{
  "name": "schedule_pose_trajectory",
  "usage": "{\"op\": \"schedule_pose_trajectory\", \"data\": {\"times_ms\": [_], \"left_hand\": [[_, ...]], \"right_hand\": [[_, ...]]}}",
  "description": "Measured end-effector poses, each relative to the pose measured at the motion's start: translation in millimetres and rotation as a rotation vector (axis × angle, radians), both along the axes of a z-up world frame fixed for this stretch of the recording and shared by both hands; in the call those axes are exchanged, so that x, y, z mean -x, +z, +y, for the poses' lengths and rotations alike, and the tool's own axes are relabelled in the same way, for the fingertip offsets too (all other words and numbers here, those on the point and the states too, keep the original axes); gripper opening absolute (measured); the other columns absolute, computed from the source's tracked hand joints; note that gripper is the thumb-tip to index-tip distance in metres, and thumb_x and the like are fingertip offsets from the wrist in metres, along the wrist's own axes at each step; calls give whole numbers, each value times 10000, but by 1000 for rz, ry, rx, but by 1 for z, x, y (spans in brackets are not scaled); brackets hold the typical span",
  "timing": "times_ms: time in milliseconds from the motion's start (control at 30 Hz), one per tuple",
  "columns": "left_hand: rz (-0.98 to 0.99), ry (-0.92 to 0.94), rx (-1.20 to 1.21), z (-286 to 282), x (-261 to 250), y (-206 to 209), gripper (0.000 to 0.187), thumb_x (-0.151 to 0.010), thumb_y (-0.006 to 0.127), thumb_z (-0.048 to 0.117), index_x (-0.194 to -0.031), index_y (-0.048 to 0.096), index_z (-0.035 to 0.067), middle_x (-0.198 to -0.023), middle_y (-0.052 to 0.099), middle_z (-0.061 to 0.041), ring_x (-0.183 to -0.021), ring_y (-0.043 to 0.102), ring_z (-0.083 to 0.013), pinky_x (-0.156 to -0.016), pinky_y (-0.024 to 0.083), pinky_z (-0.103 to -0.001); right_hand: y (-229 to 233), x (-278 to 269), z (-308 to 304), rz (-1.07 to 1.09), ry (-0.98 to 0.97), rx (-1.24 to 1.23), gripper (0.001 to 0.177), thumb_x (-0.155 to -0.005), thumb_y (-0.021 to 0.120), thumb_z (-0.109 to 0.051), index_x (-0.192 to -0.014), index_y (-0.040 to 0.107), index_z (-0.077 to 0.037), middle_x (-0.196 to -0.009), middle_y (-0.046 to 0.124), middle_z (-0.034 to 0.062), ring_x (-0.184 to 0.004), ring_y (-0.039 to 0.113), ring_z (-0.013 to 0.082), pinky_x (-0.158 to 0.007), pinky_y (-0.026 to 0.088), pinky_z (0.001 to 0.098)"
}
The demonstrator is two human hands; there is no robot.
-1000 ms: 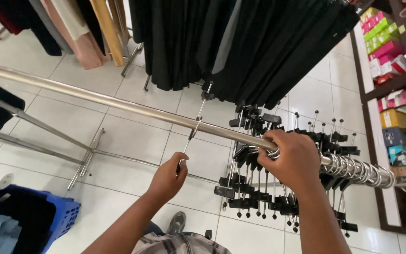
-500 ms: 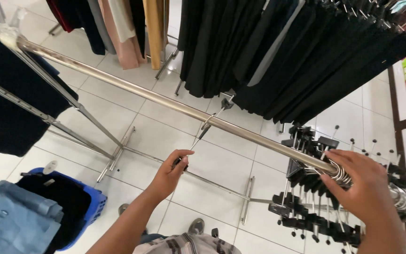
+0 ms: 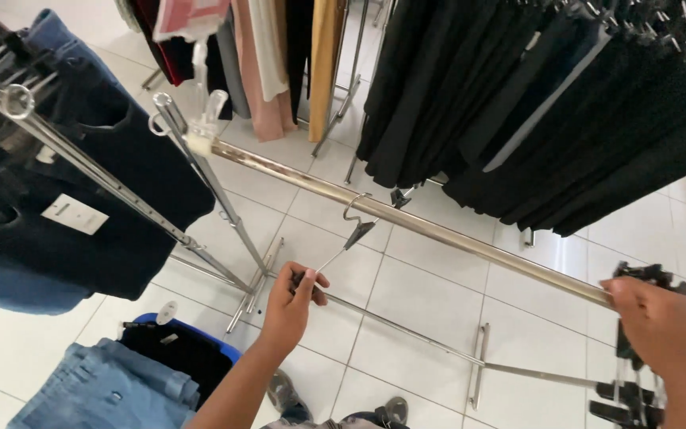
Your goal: Hanging blue denim shorts on a metal clothing rack using clip hangers.
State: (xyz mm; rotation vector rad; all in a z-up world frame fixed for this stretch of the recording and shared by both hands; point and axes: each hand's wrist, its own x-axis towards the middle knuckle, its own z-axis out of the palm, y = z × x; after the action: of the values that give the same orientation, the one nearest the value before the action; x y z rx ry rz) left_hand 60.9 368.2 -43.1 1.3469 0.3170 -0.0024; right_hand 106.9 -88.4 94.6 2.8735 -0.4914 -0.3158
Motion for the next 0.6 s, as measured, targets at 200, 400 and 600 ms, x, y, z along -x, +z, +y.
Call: {"op": "schedule_pose_trajectory", "data": {"times_ms": [200, 400, 600], "left_hand": [[-1, 12, -88, 56, -8, 6, 236, -1050, 487, 213, -849, 506, 92, -814, 708, -80, -558, 542, -150, -627, 451, -318], [32, 38, 60, 89, -21, -13, 190, -1107, 443, 156, -935, 485, 87, -825, 494, -56, -654, 438, -112, -614, 444, -272], [-12, 91, 38, 116, -26, 0, 253, -1063, 520, 217, -852, 497, 80, -754, 490, -66, -592, 311, -139, -592, 345, -333]], "right_hand": [[-100, 1, -125, -401, 184, -453, 638, -1323, 243, -417, -1311, 785, -82, -656, 577, 146, -500, 497, 255, -489, 316, 360], [-66, -25, -39, -341, 222, -472, 544, -1265, 318, -312, -1259, 793, -47, -866, 715, 155, -661, 615, 271, -642, 439, 366], [13, -50, 122, -151, 281, -338, 477, -1149, 349, -311, -1274, 741, -70, -1284, 745, 129, -1198, 687, 288, -1014, 545, 428]]}}
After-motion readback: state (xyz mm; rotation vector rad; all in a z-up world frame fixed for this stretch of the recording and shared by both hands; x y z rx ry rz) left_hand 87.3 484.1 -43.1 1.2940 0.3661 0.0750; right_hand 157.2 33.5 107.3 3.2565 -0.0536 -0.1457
